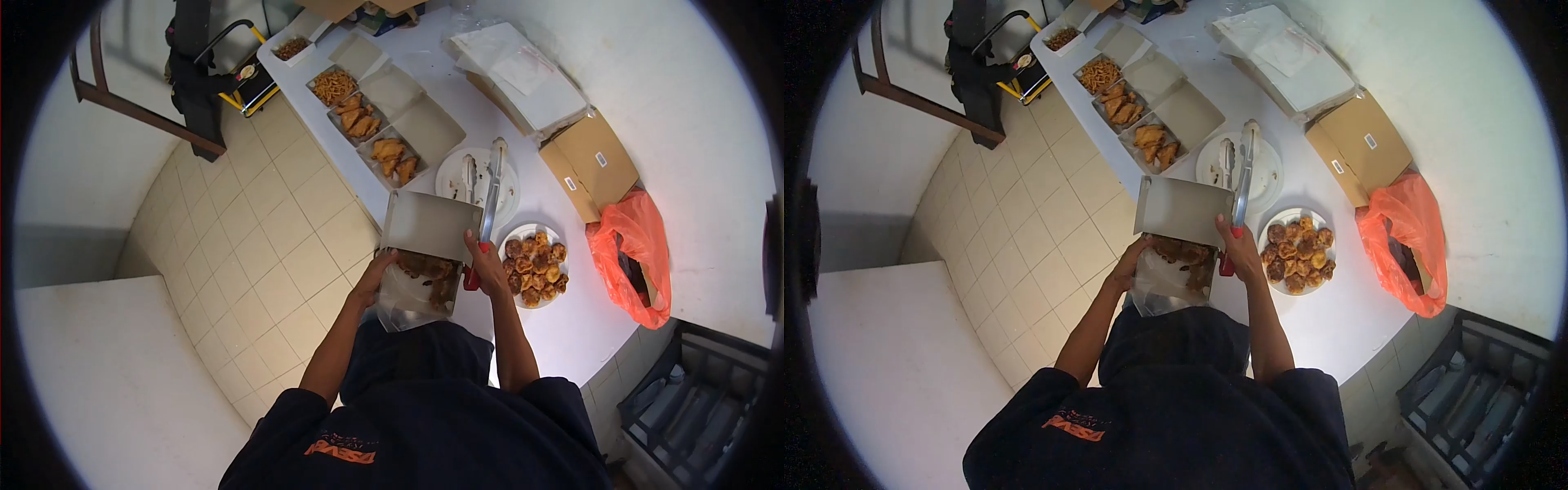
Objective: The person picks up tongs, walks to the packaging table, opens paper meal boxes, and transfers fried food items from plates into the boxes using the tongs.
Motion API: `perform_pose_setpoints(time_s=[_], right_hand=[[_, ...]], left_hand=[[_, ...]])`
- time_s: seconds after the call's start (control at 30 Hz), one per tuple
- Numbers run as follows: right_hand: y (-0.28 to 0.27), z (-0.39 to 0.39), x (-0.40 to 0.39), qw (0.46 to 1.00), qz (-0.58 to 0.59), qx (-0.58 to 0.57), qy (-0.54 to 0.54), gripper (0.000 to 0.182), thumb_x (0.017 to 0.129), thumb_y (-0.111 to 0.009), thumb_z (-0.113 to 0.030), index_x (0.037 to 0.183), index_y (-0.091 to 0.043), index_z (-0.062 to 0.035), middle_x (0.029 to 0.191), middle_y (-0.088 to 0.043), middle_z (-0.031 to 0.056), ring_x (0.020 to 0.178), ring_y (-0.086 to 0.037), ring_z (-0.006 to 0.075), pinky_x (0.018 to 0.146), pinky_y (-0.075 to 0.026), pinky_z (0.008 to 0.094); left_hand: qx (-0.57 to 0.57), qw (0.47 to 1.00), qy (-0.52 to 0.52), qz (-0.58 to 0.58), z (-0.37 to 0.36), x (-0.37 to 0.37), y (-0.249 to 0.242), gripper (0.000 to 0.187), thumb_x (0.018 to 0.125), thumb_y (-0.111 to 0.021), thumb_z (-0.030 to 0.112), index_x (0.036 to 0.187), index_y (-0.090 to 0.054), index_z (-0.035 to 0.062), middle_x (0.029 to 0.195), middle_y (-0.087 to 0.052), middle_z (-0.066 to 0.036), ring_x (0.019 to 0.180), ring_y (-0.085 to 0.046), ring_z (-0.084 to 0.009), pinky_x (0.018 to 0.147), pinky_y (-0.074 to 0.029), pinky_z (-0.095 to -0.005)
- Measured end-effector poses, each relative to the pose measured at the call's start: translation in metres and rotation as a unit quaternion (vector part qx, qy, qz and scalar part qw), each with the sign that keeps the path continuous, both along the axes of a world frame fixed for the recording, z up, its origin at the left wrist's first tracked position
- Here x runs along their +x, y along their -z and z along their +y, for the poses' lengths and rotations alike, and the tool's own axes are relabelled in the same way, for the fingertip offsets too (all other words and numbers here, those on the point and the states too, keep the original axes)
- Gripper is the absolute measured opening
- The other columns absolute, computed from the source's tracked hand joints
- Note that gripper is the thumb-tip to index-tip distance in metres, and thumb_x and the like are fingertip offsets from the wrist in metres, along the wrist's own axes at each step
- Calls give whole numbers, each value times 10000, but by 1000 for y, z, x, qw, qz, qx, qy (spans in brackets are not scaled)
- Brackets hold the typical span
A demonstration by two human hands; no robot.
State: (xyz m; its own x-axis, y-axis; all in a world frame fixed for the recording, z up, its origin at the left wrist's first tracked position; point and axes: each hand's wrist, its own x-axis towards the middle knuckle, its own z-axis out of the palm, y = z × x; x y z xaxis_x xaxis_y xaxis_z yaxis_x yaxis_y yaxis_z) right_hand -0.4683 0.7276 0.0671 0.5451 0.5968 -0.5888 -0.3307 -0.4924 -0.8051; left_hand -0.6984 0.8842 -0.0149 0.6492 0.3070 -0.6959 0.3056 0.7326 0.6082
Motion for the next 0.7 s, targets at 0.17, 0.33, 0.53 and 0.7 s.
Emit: perform_pose_setpoints(time_s=[0.17, 0.33, 0.53, 0.7], right_hand=[[-8, -14, 0, 996, -52, 16, 70, 595, 922, -661, -602, 1063, -579, -30, 751, -510, -4, 639, -535, 103, 572, -481, 279], [21, -36, 4, 970, -138, 113, 166, 491, 949, -704, -432, 1172, -554, -21, 822, -587, 21, 688, -592, 110, 594, -501, 277], [29, -112, 11, 948, -274, 43, 155, 477, 1001, -623, -349, 1328, -462, -41, 839, -554, 20, 578, -525, 92, 511, -434, 244], [29, -172, 4, 937, -292, -39, 187, 614, 977, -650, -411, 1387, -427, -12, 878, -604, 87, 750, -581, 142, 640, -473, 288]], left_hand=[[-34, 999, -3, -34, -4, 14, 2, 684, 963, -572, 589, 1445, -476, 113, 1334, -600, -98, 1221, -586, -228, 1039, -473, -402], [-51, 998, -25, -33, -7, 22, 6, 721, 982, -521, 619, 1484, -437, 108, 1389, -577, -116, 1253, -574, -243, 1055, -466, -407], [-105, 990, -71, -70, -1, 14, 36, 760, 981, -509, 639, 1505, -410, 97, 1426, -555, -122, 1281, -560, -257, 1086, -454, -420], [-131, 986, -68, -83, 3, 10, 34, 751, 988, -515, 621, 1510, -403, 93, 1435, -552, -113, 1281, -562, -256, 1087, -453, -421]])
